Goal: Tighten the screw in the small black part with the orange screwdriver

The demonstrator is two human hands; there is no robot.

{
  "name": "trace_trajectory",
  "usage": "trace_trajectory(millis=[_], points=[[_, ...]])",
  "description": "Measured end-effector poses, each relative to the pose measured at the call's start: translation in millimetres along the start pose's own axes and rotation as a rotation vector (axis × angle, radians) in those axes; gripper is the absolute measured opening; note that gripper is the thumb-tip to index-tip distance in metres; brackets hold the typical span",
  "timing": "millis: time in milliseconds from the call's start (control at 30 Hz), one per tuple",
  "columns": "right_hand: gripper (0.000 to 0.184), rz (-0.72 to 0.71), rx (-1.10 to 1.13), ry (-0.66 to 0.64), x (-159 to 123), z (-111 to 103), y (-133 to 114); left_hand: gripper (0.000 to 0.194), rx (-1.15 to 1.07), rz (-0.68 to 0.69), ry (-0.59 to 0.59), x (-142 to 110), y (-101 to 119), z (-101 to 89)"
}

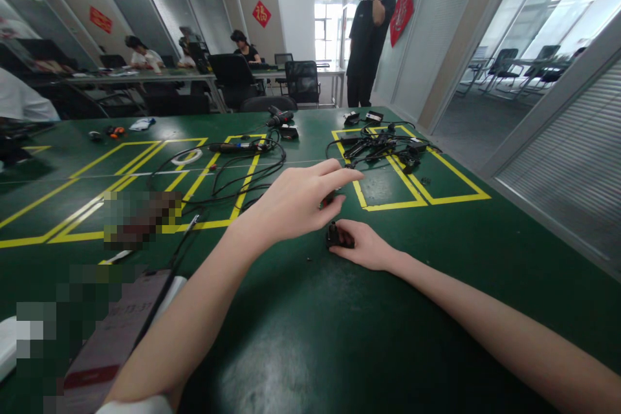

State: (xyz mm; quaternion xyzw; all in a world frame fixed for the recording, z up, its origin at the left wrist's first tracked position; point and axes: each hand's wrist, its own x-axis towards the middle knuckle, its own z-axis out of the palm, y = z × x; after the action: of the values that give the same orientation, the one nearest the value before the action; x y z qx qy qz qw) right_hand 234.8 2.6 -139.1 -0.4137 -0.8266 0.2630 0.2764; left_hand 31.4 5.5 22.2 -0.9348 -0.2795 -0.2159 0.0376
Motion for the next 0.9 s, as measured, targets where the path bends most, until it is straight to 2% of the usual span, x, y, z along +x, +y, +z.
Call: trace_trajectory(millis=[67,233,367,533,667,800,900], points=[[0.019,-0.004,0.003,-0.004,0.1,-0.1,-0.1,0.040,-0.012,0.009,0.003,0.1,0.2,-0.1],[0.019,-0.002,0.005,-0.008,0.1,-0.8,-1.3,0.050,-0.035,0.025,-0.008,-0.1,0.0,0.8],[0.019,0.003,-0.003,-0.001,0.1,-0.5,-1.5,0.044,-0.025,-0.002,0.013,-0.5,-0.1,1.7],[0.019,0.004,0.008,-0.007,0.0,-0.2,-0.5,0.050,-0.012,0.019,0.002,-0.7,0.6,0.7],[0.018,-0.007,-0.004,0.001,-0.2,-0.2,0.1,0.041,0.018,-0.007,0.019,-0.8,0.1,1.2],[0.019,-0.023,0.003,0.002,-0.3,-0.2,0.3,0.048,0.002,0.014,0.012,-0.6,-1.0,1.7],[0.018,-0.017,-0.014,0.007,-0.4,-0.2,0.1,0.045,0.012,0.006,0.020,-0.5,-1.6,1.9]])
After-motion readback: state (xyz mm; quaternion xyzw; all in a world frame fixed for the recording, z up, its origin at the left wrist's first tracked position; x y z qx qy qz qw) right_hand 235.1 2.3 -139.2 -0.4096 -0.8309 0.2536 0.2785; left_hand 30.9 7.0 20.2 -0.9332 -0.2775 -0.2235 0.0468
